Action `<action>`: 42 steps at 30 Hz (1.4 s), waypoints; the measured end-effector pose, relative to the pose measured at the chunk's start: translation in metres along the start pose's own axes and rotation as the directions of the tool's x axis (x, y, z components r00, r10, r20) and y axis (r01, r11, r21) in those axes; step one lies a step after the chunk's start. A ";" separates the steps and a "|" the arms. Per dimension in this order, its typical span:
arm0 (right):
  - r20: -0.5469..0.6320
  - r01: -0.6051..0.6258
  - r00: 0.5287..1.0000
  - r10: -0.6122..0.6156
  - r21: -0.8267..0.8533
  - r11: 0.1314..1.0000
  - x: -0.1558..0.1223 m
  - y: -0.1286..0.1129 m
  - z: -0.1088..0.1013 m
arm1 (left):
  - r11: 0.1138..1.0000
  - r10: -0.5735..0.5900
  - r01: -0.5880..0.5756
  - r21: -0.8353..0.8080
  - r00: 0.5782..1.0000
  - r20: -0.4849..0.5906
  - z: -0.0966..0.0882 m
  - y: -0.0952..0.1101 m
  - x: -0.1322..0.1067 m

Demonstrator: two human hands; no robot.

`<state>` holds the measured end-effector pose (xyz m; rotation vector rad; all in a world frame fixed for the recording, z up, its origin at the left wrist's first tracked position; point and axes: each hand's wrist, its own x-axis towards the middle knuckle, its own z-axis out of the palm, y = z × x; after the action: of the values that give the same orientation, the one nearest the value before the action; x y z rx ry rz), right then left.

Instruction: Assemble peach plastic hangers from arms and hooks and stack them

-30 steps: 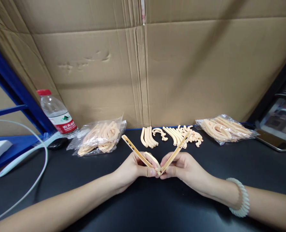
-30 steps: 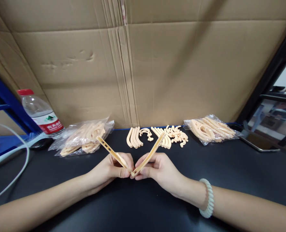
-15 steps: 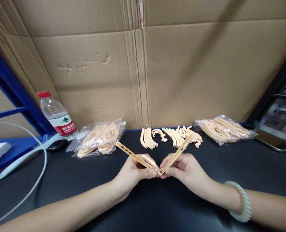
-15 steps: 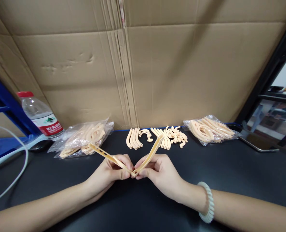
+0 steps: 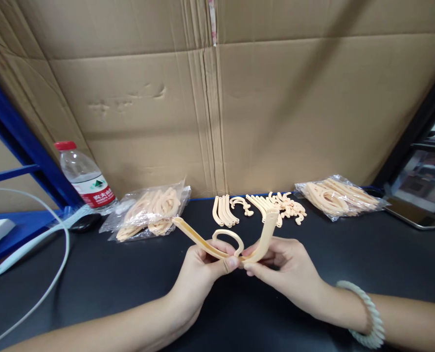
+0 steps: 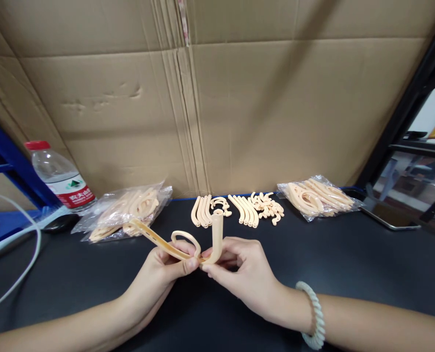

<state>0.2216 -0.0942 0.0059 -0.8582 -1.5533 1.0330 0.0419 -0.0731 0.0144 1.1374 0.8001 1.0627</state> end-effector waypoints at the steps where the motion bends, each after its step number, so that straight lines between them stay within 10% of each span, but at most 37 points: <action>1: 0.002 -0.018 1.000 0.018 0.018 1.000 0.000 0.000 0.001 | 1.000 -0.004 0.004 0.004 1.000 -0.008 0.000 -0.001 0.000; 8: -0.002 -0.207 0.977 0.212 0.207 0.956 0.009 0.004 -0.005 | 0.994 0.023 -0.013 0.111 0.996 -0.091 0.001 0.000 0.002; 14: -0.069 -0.139 0.986 0.154 0.183 0.973 0.009 -0.001 -0.055 | 0.994 -0.077 0.087 0.062 0.987 -0.140 -0.007 0.012 -0.001; 23: 0.063 -0.156 0.981 0.183 -0.306 0.939 -0.002 -0.002 -0.125 | 0.948 -0.067 0.074 0.309 0.997 -0.033 -0.038 0.028 -0.005; 27: 0.185 -0.040 0.968 0.170 -0.554 0.832 0.000 -0.008 -0.133 | 0.653 0.148 -0.279 0.704 0.959 0.243 -0.051 0.026 0.004; 31: 0.264 0.071 0.953 0.150 -0.672 0.737 0.001 -0.006 -0.137 | 0.384 0.186 -0.522 0.761 0.851 0.490 -0.062 0.026 0.010; 42: 0.249 0.088 0.961 0.116 -0.681 0.727 0.000 0.005 -0.131 | 0.149 0.091 -0.620 0.770 0.784 0.614 -0.071 0.037 0.012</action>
<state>0.3496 -0.0681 0.0129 -1.2656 -2.2392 0.5720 -0.0280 -0.0373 0.0321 2.7301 0.7977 0.5071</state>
